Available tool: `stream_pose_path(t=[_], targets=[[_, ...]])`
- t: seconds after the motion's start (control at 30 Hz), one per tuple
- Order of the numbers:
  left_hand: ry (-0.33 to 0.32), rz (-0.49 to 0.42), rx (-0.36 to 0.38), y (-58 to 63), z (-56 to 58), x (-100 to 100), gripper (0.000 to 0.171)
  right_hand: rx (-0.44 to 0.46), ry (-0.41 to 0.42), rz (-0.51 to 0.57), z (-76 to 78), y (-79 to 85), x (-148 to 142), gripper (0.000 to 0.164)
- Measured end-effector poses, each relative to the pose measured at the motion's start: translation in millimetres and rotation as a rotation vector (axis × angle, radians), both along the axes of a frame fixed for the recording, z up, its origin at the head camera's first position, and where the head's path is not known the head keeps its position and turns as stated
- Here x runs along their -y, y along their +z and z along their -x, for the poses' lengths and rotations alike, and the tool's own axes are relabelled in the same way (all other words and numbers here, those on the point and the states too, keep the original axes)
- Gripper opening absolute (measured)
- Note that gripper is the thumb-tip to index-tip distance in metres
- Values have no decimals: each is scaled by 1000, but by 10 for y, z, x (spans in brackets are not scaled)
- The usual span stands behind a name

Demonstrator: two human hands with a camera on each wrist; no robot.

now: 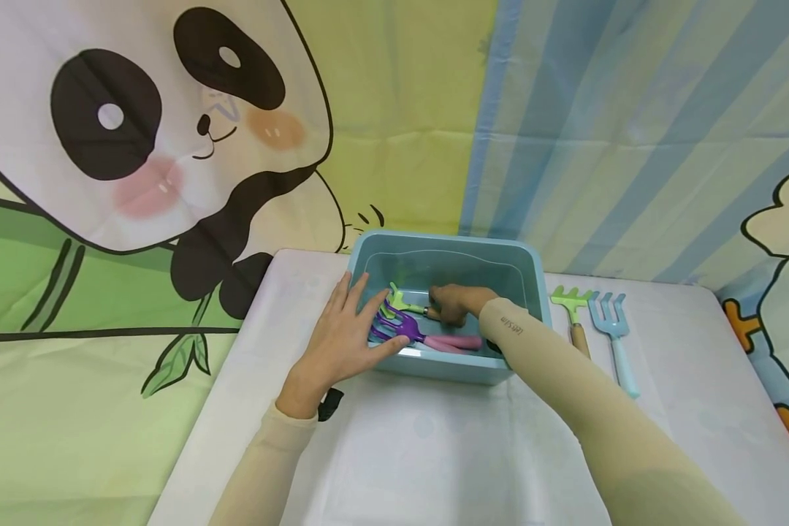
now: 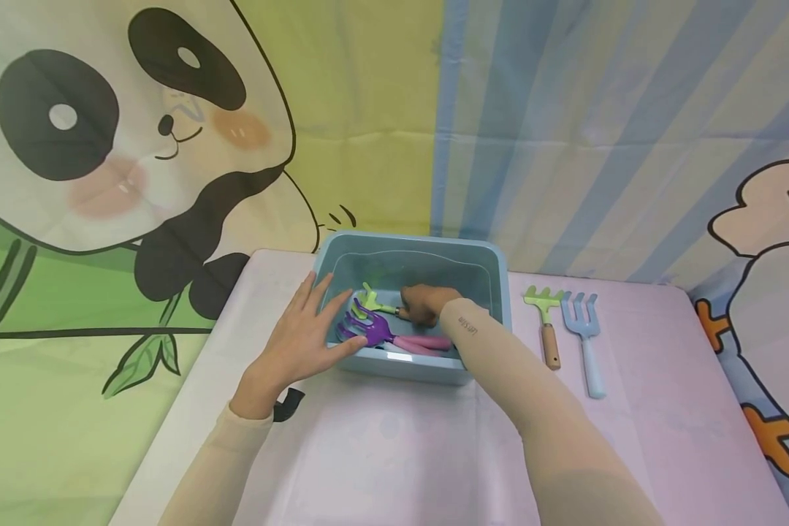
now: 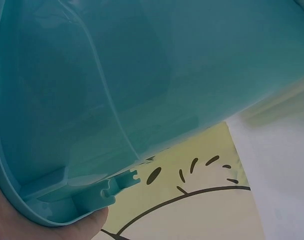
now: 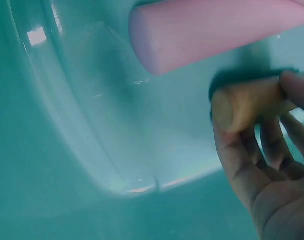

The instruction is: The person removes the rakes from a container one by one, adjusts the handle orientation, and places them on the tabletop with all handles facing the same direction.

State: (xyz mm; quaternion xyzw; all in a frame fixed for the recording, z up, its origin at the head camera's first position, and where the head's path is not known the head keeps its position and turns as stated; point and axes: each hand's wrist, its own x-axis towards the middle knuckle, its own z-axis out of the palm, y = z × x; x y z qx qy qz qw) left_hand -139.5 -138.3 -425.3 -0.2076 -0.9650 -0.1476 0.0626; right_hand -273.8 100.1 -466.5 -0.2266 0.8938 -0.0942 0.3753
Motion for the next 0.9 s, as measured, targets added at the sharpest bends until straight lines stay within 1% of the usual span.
stream_pose_path(t=[0.1,0.23,0.37,0.43,0.47,0.6,0.8,0.9], targets=[[1,-1,9,9,-3,0,97,79,-37,30,12,-2,-15,45],[6,-10,27,17,-5,-1,97,180,-118,95,24,2,-32,48],[7,-7,23,21,-1,0,97,297,-234,164,26,29,-49,60],[6,-2,16,22,-1,2,97,356,-279,177,30,44,-57,63],[6,1,13,21,-1,4,97,373,-289,178,33,53,-60,64],[4,8,8,19,-1,8,96,419,-319,183,47,76,-69,62],[5,14,3,14,3,8,97,425,-333,217,50,96,-61,56],[4,10,6,10,7,7,97,426,-338,230,46,120,-66,56]])
